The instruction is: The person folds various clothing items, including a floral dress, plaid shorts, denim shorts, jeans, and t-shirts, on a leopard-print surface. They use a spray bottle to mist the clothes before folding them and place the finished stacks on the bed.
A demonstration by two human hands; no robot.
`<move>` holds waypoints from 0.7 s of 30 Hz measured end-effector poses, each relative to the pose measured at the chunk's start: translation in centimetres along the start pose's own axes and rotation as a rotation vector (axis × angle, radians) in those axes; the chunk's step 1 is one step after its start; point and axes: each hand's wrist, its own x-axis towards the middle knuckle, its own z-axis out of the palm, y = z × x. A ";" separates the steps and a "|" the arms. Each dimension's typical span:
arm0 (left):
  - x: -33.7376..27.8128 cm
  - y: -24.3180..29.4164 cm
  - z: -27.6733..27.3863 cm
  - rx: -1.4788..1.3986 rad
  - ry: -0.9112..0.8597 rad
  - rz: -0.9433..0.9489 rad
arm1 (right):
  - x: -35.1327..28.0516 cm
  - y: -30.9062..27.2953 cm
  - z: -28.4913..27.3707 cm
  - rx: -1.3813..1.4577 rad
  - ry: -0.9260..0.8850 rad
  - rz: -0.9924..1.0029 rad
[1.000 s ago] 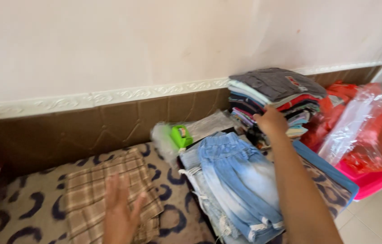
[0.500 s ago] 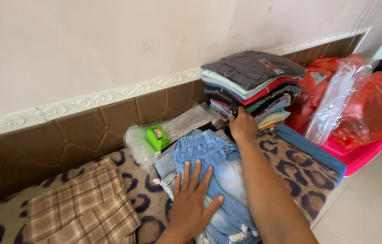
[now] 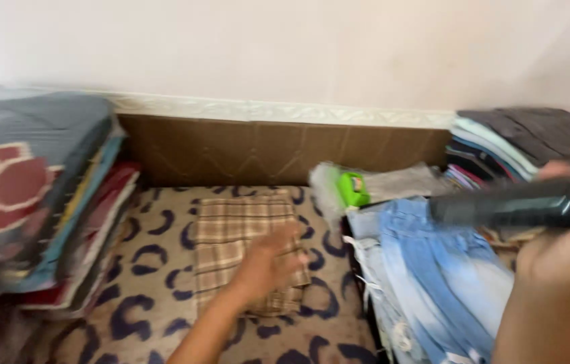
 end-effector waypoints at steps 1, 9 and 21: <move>-0.4 -2.5 -1.6 0.007 0.022 -0.006 | -2.7 -1.5 1.6 0.019 -0.015 0.000; -5.6 -12.8 -8.0 -0.907 0.777 -0.489 | -21.8 0.2 10.9 -0.660 -0.939 0.658; -4.2 -12.4 -8.0 -0.647 0.608 -0.514 | -23.4 4.2 14.8 -1.069 -1.040 0.763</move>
